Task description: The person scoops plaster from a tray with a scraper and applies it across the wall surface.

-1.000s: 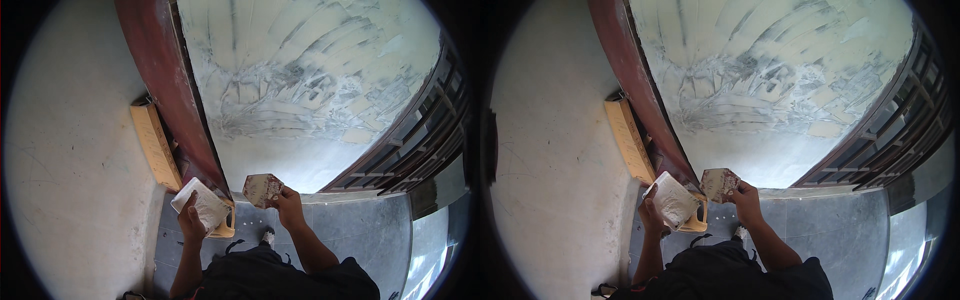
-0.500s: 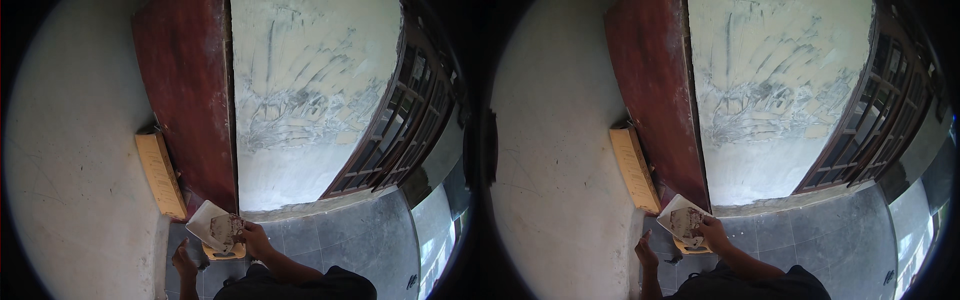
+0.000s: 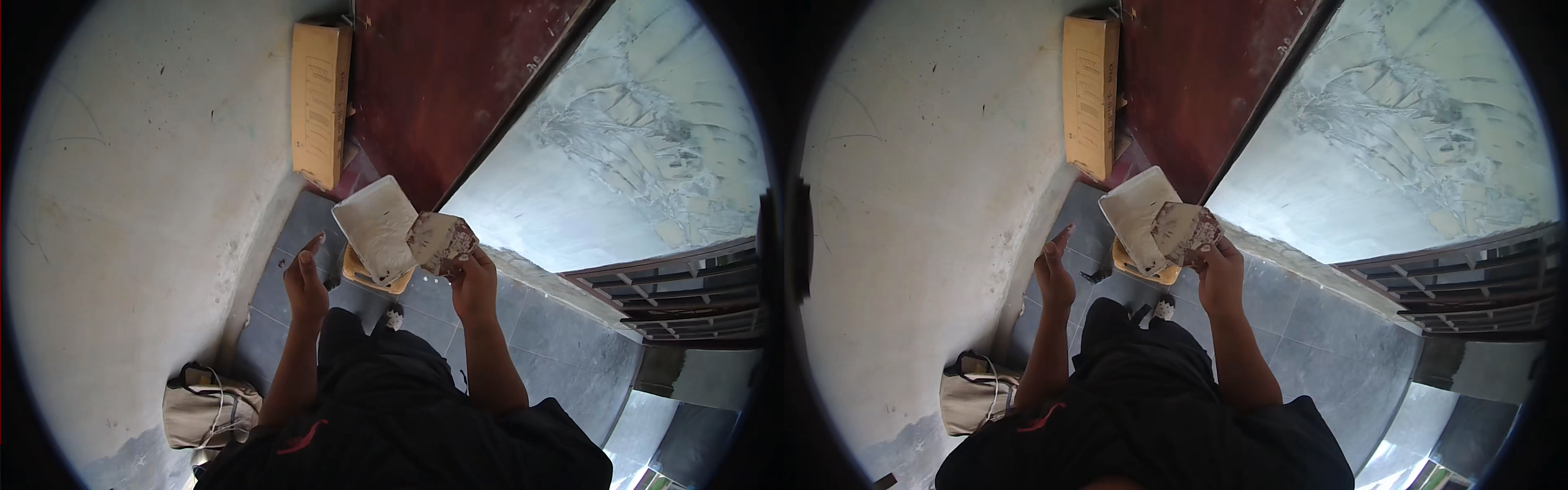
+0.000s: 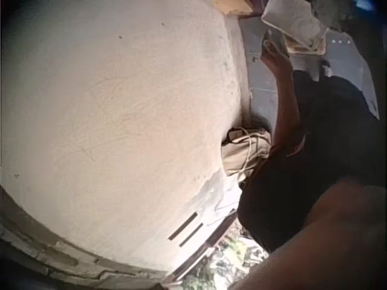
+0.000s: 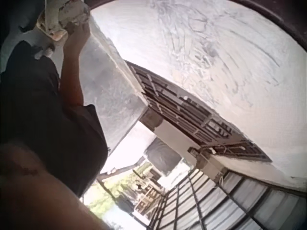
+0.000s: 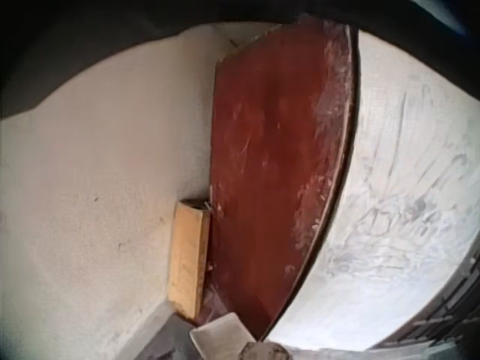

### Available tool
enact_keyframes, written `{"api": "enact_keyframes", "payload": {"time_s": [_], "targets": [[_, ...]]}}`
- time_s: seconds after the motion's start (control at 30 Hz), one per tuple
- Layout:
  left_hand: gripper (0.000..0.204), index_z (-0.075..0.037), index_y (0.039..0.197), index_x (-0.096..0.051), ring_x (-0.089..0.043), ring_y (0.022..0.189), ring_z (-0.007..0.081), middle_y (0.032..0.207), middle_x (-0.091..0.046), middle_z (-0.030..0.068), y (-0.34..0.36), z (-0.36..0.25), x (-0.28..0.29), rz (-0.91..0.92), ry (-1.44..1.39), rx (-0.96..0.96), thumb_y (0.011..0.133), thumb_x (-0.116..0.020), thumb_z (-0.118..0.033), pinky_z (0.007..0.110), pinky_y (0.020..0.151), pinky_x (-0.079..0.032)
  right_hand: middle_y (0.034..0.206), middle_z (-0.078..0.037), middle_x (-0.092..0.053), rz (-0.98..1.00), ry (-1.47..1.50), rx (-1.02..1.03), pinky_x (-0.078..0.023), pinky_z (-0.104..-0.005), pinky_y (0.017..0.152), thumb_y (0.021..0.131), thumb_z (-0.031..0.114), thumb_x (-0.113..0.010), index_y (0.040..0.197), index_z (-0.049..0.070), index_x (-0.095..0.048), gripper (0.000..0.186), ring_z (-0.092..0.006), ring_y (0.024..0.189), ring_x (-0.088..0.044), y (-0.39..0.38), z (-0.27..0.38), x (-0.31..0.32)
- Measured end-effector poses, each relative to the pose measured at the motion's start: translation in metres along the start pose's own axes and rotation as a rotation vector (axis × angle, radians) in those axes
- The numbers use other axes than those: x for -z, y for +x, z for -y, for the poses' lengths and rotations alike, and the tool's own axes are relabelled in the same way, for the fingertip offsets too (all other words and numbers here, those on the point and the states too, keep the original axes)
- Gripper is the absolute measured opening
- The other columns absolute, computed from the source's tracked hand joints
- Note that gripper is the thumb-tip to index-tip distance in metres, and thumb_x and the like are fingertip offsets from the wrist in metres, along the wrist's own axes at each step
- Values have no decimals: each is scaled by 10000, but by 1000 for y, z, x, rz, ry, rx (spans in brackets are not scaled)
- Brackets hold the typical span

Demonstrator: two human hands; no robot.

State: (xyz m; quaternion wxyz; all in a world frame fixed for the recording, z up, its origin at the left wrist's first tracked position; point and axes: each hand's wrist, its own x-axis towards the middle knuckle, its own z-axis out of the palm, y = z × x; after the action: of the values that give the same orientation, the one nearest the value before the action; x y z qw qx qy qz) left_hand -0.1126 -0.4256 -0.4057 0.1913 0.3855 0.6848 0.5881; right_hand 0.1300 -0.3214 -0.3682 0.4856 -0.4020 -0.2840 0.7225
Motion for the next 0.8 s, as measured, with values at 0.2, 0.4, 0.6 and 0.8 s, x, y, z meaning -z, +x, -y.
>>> {"api": "enact_keyframes", "payload": {"time_s": [0.2,0.4,0.6,0.8], "targets": [[629,103,1229,-598,-591,1194,359,1227,-628,268,14,58,-22,46,-29,174,1056,-260,-398,398,1041,-426,957,-114,-704,-134,-46,-52,-550,-298,709,864,10,-586,1066,-55,-654,222,-170,777,-687,37,-41,4],[645,129,1279,-542,-542,1262,331,1287,-589,272,28,130,-50,155,-71,285,1063,-250,-404,380,1074,-391,971,-87,-698,-293,-309,-51,-540,-286,736,891,23,-566,1096,-52,-658,238,-148,833,-672,79,-116,24],[728,134,1324,-490,-468,1334,311,1376,-519,265,1,246,-94,65,-234,677,1048,-274,-504,369,1134,-315,867,-117,-701,-209,-1086,-171,-503,-323,676,829,70,-602,1041,-56,-668,255,-185,732,-657,125,-227,93],[968,96,1378,-449,-425,1364,332,1413,-478,266,-43,335,-122,137,-286,1044,938,-251,-744,425,1151,-262,825,-252,-624,54,-1480,-101,-485,-480,734,780,115,-587,873,-43,-621,186,-454,816,-610,156,-297,132]]}}
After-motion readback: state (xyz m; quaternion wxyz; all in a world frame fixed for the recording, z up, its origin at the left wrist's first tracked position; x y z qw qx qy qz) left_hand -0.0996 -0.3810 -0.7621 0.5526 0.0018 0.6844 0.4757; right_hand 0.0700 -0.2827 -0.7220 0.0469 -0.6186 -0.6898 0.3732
